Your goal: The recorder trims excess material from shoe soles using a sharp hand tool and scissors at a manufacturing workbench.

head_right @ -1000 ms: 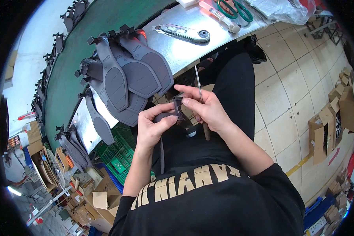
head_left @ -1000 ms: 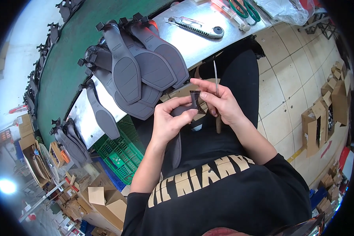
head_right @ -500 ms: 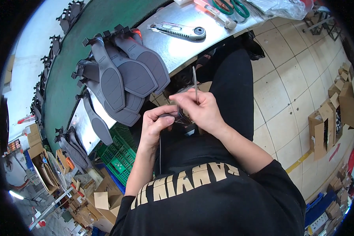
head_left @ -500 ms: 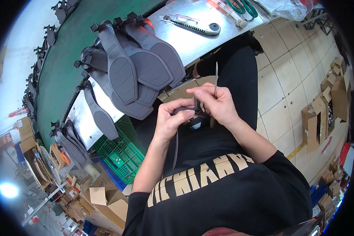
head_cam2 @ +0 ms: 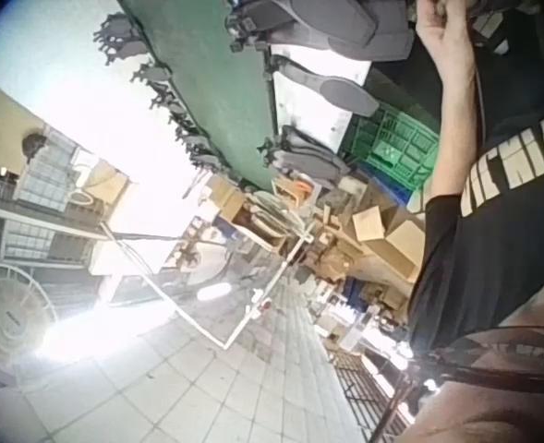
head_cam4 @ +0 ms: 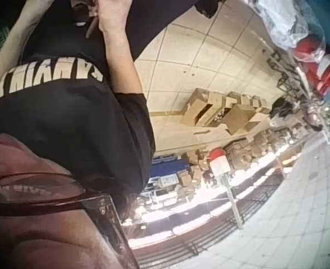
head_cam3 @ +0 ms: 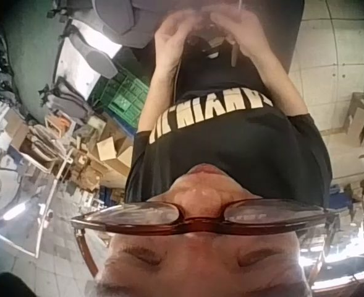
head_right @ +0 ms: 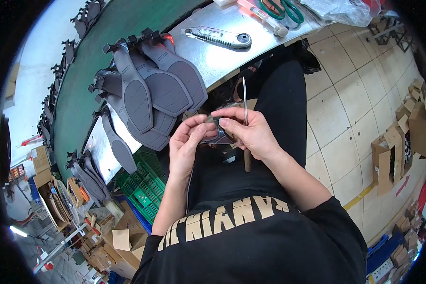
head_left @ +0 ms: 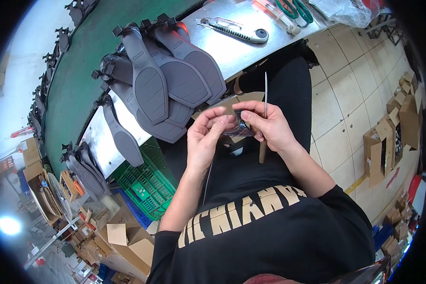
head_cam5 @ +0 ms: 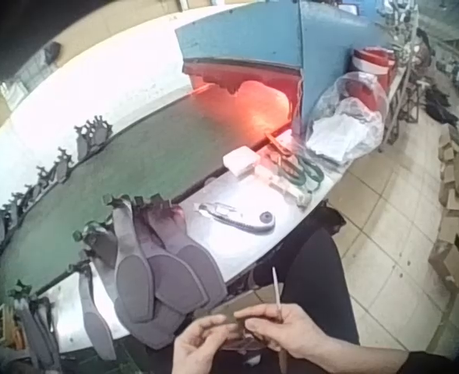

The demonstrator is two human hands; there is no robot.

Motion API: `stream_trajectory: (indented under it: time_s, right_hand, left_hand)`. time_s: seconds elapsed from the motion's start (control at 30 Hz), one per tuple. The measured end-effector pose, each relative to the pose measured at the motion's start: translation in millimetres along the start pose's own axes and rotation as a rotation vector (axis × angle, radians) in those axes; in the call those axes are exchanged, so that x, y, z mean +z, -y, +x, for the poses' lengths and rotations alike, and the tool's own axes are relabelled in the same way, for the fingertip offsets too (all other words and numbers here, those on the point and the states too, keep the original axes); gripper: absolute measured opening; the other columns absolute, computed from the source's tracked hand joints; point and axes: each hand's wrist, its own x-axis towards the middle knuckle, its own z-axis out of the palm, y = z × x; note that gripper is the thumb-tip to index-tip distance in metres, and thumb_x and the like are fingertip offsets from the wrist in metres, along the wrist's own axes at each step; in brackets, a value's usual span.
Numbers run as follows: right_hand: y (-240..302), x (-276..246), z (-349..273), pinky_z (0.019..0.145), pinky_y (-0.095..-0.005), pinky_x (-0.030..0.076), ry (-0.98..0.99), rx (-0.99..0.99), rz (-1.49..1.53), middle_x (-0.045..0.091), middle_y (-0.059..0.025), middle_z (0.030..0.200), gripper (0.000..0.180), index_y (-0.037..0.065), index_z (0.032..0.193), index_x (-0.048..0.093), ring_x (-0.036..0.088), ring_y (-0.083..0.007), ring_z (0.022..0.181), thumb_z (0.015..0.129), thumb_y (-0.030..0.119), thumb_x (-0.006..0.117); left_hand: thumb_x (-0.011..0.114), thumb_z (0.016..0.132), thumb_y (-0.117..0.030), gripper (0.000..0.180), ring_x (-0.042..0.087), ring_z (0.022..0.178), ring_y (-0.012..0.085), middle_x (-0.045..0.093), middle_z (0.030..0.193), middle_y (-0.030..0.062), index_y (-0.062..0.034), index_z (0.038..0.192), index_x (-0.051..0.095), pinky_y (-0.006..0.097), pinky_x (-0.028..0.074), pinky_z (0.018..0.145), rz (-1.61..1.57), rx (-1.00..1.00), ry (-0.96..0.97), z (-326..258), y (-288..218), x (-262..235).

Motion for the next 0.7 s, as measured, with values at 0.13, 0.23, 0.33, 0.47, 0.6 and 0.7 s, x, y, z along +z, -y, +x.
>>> stream_trajectory:
  time_s: [0.13, 0.23, 0.33, 0.47, 0.6, 0.7]
  right_hand:
    - [0, 0, -1, 0.041, -0.0154, 0.030, 0.000, -0.004, 0.052, 0.060, 0.0039, 0.073, 0.018, 0.004, 0.109, 0.065, 0.042, 0.0007, 0.048, 0.093, 0.012, 0.066]
    - [2, 3, -2, 0.041, -0.0154, 0.030, 0.000, -0.013, 0.027, 0.061, 0.0038, 0.074, 0.016, 0.003, 0.105, 0.064, 0.043, 0.0009, 0.049, 0.092, 0.012, 0.067]
    - [2, 6, -2, 0.041, -0.0152, 0.031, -0.008, -0.027, -0.004, 0.061, 0.0038, 0.073, 0.015, 0.003, 0.104, 0.064, 0.044, 0.0012, 0.050, 0.092, 0.011, 0.066]
    - [1, 5, -2, 0.042, -0.0147, 0.031, -0.004, -0.029, -0.018, 0.061, 0.0036, 0.073, 0.015, 0.003, 0.104, 0.064, 0.046, 0.0018, 0.051, 0.091, 0.011, 0.067]
    - [0, 5, -1, 0.042, -0.0145, 0.031, 0.005, -0.029, -0.012, 0.062, 0.0034, 0.073, 0.015, 0.003, 0.104, 0.064, 0.046, 0.0017, 0.051, 0.091, 0.011, 0.067]
    - [-1, 5, -1, 0.043, -0.0143, 0.031, 0.015, -0.039, 0.010, 0.062, 0.0033, 0.074, 0.015, 0.003, 0.104, 0.064, 0.046, 0.0017, 0.052, 0.091, 0.011, 0.067]
  left_hand:
    - [0.066, 0.092, -0.011, 0.027, 0.069, 0.086, 0.0153, 0.071, 0.099, 0.0085, -0.0005, 0.116, 0.066, 0.026, 0.055, 0.079, -0.065, -0.183, 0.073, 4, -2, -8]
    - [0.068, 0.091, -0.012, 0.027, 0.069, 0.083, 0.0145, 0.072, 0.097, 0.0079, -0.0003, 0.115, 0.067, 0.026, 0.056, 0.079, -0.053, -0.258, 0.062, 6, -2, -11]
    - [0.069, 0.090, -0.012, 0.027, 0.069, 0.081, 0.0137, 0.072, 0.096, 0.0071, -0.0009, 0.114, 0.068, 0.026, 0.056, 0.078, -0.019, -0.253, 0.063, 7, 1, -12]
    - [0.070, 0.090, -0.012, 0.027, 0.069, 0.080, 0.0140, 0.072, 0.095, 0.0073, -0.0008, 0.114, 0.068, 0.026, 0.057, 0.077, -0.033, -0.276, 0.066, 10, 6, -15]
    - [0.070, 0.090, -0.012, 0.027, 0.069, 0.080, 0.0140, 0.072, 0.095, 0.0078, -0.0005, 0.114, 0.068, 0.026, 0.058, 0.077, -0.032, -0.284, 0.065, 10, 7, -16]
    - [0.070, 0.090, -0.013, 0.027, 0.069, 0.080, 0.0139, 0.072, 0.095, 0.0078, -0.0004, 0.113, 0.068, 0.026, 0.058, 0.077, -0.025, -0.280, 0.063, 10, 6, -15]
